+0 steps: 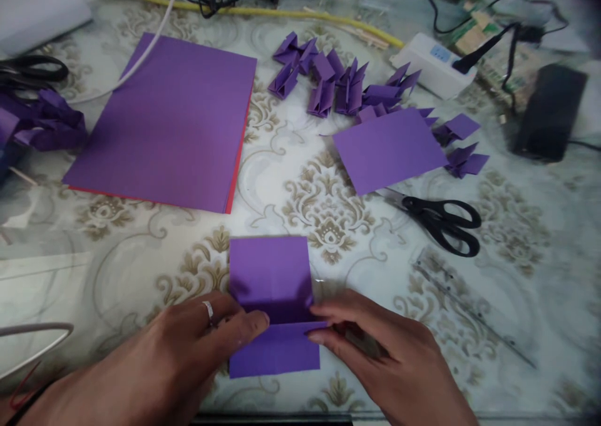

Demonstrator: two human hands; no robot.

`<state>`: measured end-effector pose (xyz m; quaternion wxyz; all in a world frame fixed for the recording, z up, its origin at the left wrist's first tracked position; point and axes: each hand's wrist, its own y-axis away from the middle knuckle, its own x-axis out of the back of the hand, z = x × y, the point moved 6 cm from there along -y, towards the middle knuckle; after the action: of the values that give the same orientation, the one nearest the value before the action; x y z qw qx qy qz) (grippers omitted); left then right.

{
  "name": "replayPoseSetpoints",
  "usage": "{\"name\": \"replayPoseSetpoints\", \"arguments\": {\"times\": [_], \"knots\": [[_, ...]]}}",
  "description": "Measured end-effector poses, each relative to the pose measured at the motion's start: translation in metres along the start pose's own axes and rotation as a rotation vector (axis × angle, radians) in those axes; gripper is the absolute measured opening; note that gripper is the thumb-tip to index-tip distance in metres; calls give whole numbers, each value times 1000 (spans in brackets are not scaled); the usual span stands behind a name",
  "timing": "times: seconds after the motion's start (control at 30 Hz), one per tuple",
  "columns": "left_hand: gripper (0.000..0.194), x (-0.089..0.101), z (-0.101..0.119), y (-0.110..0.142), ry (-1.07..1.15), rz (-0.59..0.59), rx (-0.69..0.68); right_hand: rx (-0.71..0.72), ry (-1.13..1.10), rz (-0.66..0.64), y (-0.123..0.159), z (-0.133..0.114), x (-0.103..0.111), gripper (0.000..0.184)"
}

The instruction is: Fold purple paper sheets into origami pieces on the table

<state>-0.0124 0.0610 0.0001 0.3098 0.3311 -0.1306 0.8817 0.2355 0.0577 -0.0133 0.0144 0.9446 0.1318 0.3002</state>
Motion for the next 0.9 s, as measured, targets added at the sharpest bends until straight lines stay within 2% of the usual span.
{"name": "replayPoseSetpoints", "arguments": {"times": [0.07, 0.13, 0.23, 0.37, 0.57, 0.7, 0.9], "knots": [[56, -2, 0, -5, 55, -29, -12, -16, 22, 2, 1, 2, 1, 26], [55, -4, -1, -7, 62, -42, 5, -15, 41, 3, 0, 1, 1, 27], [46, -7, -2, -7, 30, -30, 36, -56, 72, 2, -1, 2, -1, 20], [34, -5, 0, -10, 12, 25, 9, -109, 106, 38, -3, 0, -5, 5], [40, -5, 1, -17, 68, 1, 59, -100, 160, 52, -5, -3, -7, 10], [44, -8, -3, -6, 20, -16, 116, -69, 155, 24, -6, -6, -7, 7], [53, -14, -10, 9, -37, -20, 132, -15, 135, -34, -7, -10, -8, 21]]}}
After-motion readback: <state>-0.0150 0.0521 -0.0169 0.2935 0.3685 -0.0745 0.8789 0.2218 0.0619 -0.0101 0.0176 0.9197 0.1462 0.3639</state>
